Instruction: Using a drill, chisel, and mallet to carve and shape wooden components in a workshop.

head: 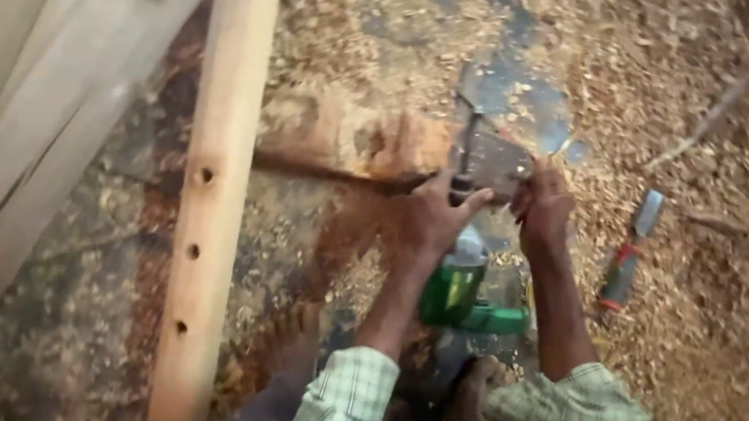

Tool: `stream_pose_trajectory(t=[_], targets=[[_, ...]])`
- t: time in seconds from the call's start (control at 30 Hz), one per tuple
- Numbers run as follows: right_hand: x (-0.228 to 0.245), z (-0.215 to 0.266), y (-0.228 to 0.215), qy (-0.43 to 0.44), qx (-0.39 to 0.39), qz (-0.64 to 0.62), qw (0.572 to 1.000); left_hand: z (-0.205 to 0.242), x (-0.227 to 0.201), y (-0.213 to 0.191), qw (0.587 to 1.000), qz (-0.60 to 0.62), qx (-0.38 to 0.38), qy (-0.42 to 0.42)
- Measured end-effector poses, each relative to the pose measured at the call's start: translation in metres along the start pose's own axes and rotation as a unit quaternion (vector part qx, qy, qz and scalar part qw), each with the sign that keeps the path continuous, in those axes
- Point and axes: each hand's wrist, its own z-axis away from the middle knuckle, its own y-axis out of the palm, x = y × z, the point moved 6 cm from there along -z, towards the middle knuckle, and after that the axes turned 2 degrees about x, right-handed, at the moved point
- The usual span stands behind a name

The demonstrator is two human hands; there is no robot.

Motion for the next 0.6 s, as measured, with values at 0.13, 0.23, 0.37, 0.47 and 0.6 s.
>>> stream_pose_trajectory(t=[0.13,0.23,0.37,0.47,0.6], targets=[[-0.014,-0.026,-0.046,0.071,-0.024,-0.132,0.988,0.004,-0.019,-0.014,0.991,-0.123,0.05,0.003],[0.005,-0.03,-0.05,0.056,-0.055,0.053,0.996,-0.005,-0.02,-0.007,0.992,-0.105,0.067,-0.035],[0.035,-0.037,-0.041,0.058,-0.048,-0.05,0.996,-0.01,-0.017,-0.011,0.962,-0.202,0.138,-0.118],[0.04,-0.056,-0.06,0.066,-0.08,-0.196,0.975,-0.02,-0.014,-0.017,0.955,-0.223,0.146,-0.132],[-0.007,-0.101,-0.117,0.05,-0.069,-0.379,0.921,-0.03,-0.036,-0.046,0.959,-0.229,0.087,-0.14]])
